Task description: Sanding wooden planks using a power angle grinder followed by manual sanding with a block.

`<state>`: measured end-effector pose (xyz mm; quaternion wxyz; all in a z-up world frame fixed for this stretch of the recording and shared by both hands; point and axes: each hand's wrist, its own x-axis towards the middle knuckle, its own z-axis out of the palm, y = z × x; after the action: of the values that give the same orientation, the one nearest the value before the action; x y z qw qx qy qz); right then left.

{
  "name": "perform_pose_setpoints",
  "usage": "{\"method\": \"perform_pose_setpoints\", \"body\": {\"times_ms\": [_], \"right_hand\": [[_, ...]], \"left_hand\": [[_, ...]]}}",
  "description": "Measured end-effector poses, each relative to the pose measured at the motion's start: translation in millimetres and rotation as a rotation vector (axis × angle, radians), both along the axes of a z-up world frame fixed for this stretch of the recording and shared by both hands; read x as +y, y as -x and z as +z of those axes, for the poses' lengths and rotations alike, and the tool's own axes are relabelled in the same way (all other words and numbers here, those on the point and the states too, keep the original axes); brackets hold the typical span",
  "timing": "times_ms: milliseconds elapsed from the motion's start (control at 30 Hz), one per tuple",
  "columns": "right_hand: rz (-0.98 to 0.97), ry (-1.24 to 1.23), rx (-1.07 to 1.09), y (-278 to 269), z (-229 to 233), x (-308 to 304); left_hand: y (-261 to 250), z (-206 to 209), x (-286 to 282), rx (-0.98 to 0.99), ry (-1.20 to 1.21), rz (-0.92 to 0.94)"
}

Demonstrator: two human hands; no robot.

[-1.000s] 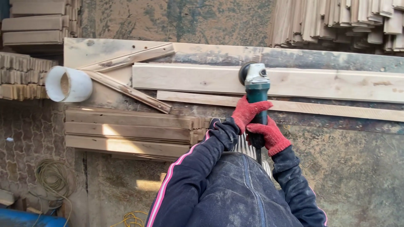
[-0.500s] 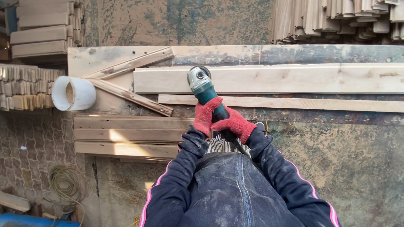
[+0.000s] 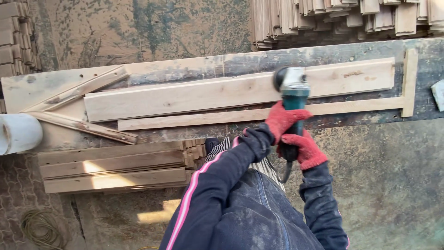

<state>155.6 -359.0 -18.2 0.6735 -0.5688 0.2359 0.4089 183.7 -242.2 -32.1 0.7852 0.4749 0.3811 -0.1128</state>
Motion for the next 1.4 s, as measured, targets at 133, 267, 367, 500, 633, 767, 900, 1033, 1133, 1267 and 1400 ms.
{"method": "perform_pose_setpoints", "body": {"times_ms": [133,267,367,500,633,767,900,1033,1133,1267,1400], "right_hand": [[-0.082,-0.073,-0.020,-20.9,1.9,-57.6],[-0.118,-0.058,-0.036,-20.7,-6.1,-84.5],[-0.132,-0.059,-0.055,-11.6,-12.3,-89.0],[-0.117,-0.042,-0.052,-3.2,-31.2,-86.4],[-0.058,-0.045,-0.051,5.6,-26.3,-58.4],[-0.003,-0.060,-0.046,26.6,-22.5,-28.6],[0.016,-0.012,-0.058,47.3,0.2,6.8],[0.028,-0.010,-0.052,67.8,4.7,36.7],[0.056,-0.034,-0.073,80.8,23.7,65.3],[0.098,-0.007,-0.072,100.7,19.5,83.8],[0.161,0.012,-0.074,115.4,3.9,100.8]], "left_hand": [[-36.0,-16.1,-62.5,0.030,0.003,-0.104],[-43.3,-30.7,-85.8,0.050,0.038,-0.201],[-36.2,-22.2,-85.5,0.075,0.025,-0.233],[-28.8,-27.3,-76.0,0.064,0.049,-0.170],[-12.7,-22.3,-44.1,0.034,0.065,-0.091],[14.9,-11.2,-7.5,0.071,0.041,-0.084],[38.7,-2.9,19.6,0.097,-0.010,-0.098],[63.1,9.5,50.0,0.100,0.013,-0.036],[80.3,17.3,70.7,0.107,-0.027,-0.064],[104.5,24.9,96.7,0.122,-0.033,-0.006],[125.1,19.0,120.3,0.124,-0.038,0.051]]}}
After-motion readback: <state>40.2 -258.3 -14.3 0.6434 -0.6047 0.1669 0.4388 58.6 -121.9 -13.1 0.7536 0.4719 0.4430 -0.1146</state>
